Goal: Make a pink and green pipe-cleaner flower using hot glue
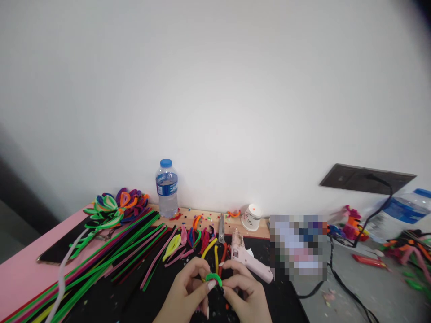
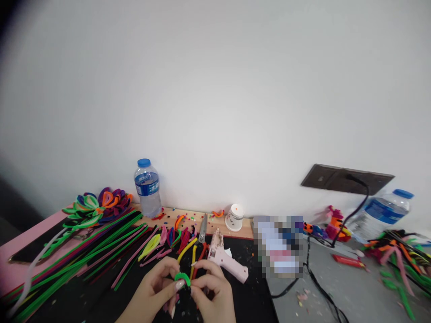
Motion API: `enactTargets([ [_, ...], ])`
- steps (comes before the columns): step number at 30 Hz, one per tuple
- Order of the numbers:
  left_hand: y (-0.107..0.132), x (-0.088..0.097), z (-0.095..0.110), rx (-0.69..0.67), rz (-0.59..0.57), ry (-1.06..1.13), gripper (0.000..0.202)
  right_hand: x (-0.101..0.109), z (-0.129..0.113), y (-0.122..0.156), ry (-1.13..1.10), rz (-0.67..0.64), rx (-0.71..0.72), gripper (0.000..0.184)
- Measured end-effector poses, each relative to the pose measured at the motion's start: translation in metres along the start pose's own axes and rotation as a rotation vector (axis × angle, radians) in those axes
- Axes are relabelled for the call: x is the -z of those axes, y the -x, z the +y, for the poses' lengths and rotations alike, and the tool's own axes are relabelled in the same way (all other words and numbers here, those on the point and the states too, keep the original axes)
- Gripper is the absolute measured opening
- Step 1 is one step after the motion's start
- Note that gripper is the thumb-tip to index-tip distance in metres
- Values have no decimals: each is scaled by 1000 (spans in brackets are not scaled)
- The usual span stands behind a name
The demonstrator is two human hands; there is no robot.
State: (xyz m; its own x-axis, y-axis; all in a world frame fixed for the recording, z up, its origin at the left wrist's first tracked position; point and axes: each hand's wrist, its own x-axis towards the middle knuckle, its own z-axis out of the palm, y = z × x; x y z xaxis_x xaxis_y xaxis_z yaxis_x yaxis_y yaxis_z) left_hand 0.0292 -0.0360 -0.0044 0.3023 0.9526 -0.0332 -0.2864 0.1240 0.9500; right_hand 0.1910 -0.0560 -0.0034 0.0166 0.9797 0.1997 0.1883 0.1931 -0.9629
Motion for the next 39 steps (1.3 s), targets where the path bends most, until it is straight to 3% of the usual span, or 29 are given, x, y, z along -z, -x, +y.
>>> enactTargets([
  [5,0,1,-3,13,-22,20,24,-2,-1,0,-8,80,32,13],
  [16,-1,2,-5,17,-17,9,23,2,0,-1,53,-8,22,15],
  [25,-1,1,-4,13,7,9,21,-6,4,0,-23,85,5,16],
  [39,0,0,-3,32,-3,17,24,-2,-1,0,-12,48,-17,17],
])
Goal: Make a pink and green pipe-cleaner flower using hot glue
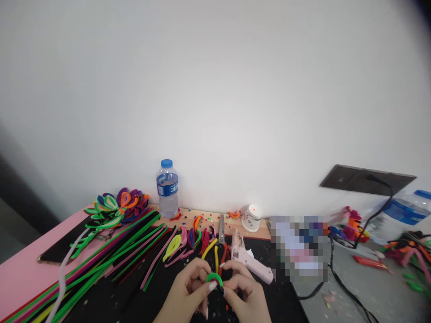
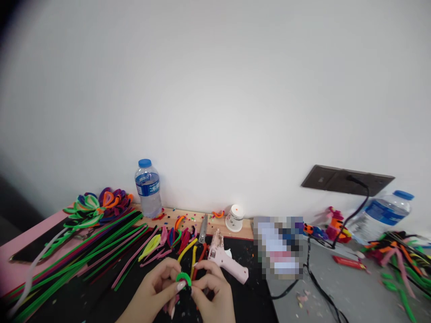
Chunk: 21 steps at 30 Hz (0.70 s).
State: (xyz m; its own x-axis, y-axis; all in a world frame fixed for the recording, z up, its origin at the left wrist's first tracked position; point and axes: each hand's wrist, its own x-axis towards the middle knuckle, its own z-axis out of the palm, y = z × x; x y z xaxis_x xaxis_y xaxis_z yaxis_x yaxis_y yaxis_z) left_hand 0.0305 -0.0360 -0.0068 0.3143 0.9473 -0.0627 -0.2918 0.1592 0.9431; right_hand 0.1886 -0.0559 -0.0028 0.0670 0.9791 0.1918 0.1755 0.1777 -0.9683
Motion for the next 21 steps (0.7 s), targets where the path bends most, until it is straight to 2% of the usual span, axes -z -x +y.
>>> enactTargets([
  [7,-1,0,0,-9,14,-16,22,-7,-2,0,-26,54,2,20],
  [16,-1,2,-3,-21,13,-31,26,-7,9,1,-80,29,-38,23],
  [21,-1,3,-2,-12,21,-59,30,-6,7,0,-58,38,-16,25],
])
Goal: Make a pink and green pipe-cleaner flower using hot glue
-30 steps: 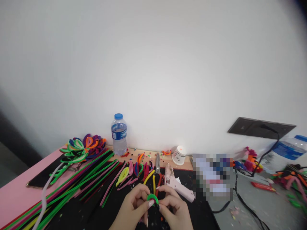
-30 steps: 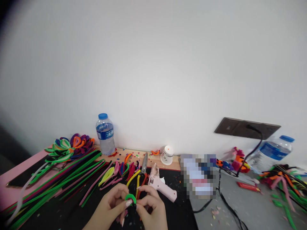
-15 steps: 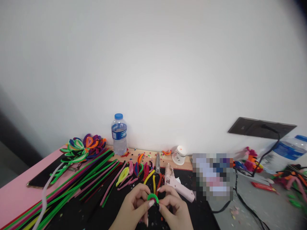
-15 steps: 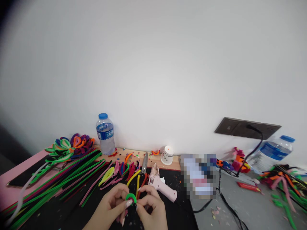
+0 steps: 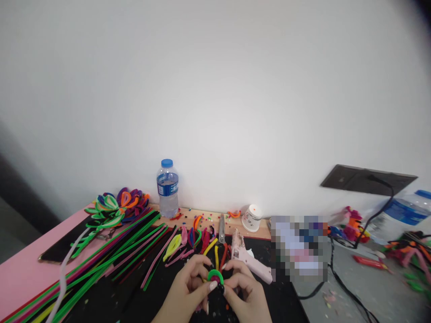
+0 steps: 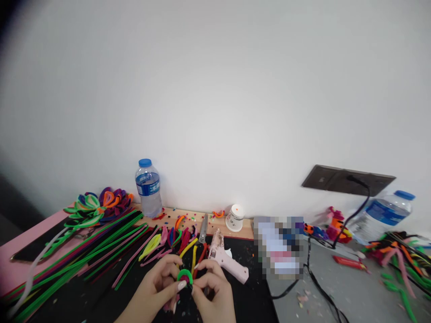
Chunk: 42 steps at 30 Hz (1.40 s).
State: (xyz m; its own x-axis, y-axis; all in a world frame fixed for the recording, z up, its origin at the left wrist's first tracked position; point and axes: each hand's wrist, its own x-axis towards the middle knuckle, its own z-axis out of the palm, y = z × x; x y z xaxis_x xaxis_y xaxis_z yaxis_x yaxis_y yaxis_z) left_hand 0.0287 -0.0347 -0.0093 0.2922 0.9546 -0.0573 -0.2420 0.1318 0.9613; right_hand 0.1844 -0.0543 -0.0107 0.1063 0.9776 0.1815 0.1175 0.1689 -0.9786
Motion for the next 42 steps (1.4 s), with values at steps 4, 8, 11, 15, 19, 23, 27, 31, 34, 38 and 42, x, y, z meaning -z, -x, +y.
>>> enactTargets([
  [4,-1,1,0,3,15,-22,31,4,-7,-1,22,-48,6,21],
  [8,-2,1,-1,-1,32,-37,28,8,-10,-3,41,-68,2,17],
  [11,-2,1,1,3,43,-39,27,9,-11,-4,58,-41,14,16],
  [15,-1,-1,5,17,49,-33,26,9,-12,-5,48,-21,7,16],
  [19,-1,-1,6,19,42,-27,27,8,-11,-5,30,-57,-3,14],
  [23,-1,0,4,13,38,-12,28,5,-7,-3,-28,-8,9,18],
  [27,-2,0,1,19,27,2,30,3,-3,-2,-59,-4,-3,23],
  [31,-3,1,-1,23,8,29,32,2,-2,-2,-71,-12,-29,26],
  [34,-2,1,-2,27,5,34,32,3,-4,-2,-92,-17,-39,25],
  [38,0,2,-2,27,19,18,32,6,-9,-4,-78,-66,-42,18],
  [42,-2,3,-1,22,13,12,34,7,-11,-4,-72,-86,-39,15],
])
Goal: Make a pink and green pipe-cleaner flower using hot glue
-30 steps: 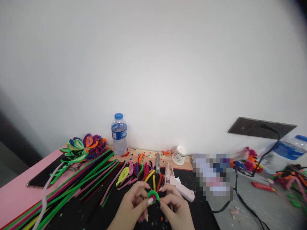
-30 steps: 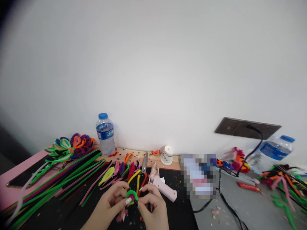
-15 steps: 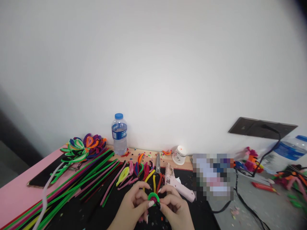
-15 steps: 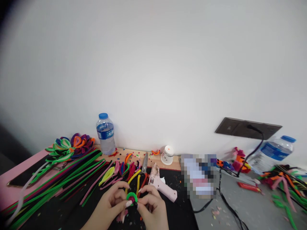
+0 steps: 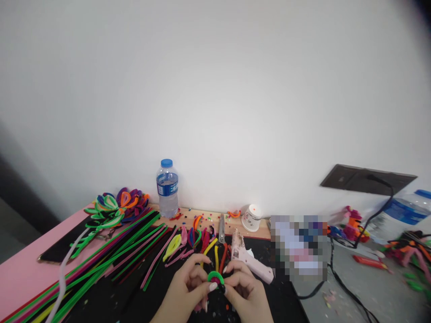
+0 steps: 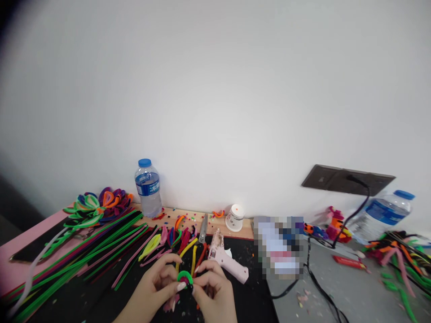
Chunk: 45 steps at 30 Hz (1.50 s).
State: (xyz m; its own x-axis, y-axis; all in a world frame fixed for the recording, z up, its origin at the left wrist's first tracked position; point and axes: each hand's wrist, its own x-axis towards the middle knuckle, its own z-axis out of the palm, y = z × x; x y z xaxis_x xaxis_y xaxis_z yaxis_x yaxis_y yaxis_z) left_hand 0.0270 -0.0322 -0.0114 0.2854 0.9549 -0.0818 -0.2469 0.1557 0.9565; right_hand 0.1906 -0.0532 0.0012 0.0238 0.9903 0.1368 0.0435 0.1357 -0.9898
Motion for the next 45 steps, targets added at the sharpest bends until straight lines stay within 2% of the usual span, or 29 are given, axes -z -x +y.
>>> enactTargets([
  [4,-1,1,1,5,-16,13,38,-3,5,0,-6,77,33,17],
  [8,2,0,5,5,-5,7,39,-3,8,0,-14,94,42,18],
  [16,5,0,7,-43,20,-135,37,5,-1,-3,1,-8,-10,12],
  [22,4,4,12,-36,39,-125,37,6,1,-3,-2,-9,1,12],
  [27,1,10,21,-86,60,-148,31,9,2,-5,-10,-18,6,11],
  [39,-8,9,23,-40,172,-23,31,10,2,-5,-10,-19,7,12],
  [45,-11,10,28,-26,178,-73,29,9,2,-6,-24,-18,-8,10],
])
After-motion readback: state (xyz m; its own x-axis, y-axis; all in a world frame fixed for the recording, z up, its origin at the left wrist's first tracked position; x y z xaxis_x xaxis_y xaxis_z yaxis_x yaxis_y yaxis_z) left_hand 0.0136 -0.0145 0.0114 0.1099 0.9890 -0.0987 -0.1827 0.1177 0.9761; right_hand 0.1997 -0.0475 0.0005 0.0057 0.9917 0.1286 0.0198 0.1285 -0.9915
